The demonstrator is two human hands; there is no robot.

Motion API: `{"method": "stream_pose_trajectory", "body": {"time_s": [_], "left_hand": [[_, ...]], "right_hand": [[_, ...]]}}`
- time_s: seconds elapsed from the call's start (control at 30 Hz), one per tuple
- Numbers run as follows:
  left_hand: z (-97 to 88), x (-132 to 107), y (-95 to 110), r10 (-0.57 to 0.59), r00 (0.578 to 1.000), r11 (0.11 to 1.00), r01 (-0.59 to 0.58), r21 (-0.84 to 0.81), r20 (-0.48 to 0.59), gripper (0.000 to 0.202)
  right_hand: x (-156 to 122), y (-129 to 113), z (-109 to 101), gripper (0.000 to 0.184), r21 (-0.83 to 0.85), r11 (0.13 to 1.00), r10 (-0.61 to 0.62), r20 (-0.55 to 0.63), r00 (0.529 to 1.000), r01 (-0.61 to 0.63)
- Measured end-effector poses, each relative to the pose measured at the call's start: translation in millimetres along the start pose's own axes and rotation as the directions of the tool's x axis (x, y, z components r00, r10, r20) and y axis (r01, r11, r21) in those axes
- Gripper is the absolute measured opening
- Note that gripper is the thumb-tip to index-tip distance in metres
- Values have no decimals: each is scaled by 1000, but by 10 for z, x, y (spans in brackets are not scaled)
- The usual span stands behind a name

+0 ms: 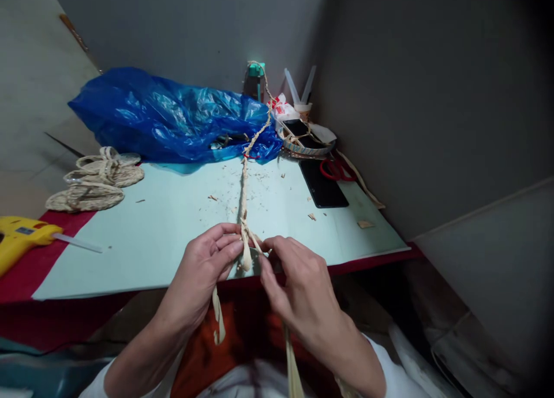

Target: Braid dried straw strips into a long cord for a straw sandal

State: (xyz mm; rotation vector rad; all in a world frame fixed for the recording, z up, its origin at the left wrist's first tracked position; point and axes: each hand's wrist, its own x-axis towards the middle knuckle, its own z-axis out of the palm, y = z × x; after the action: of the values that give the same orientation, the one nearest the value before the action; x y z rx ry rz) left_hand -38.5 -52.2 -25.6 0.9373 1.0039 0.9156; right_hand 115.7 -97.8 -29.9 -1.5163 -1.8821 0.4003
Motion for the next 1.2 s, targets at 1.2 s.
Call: {"method": "stream_pose_trajectory", "body": {"time_s": [1.2], "left_hand": [[10,2,23,161,987,895,-139,424,-14,23]], "right_hand": [[249,68,66,17,314,944,75,98,992,-103]]}}
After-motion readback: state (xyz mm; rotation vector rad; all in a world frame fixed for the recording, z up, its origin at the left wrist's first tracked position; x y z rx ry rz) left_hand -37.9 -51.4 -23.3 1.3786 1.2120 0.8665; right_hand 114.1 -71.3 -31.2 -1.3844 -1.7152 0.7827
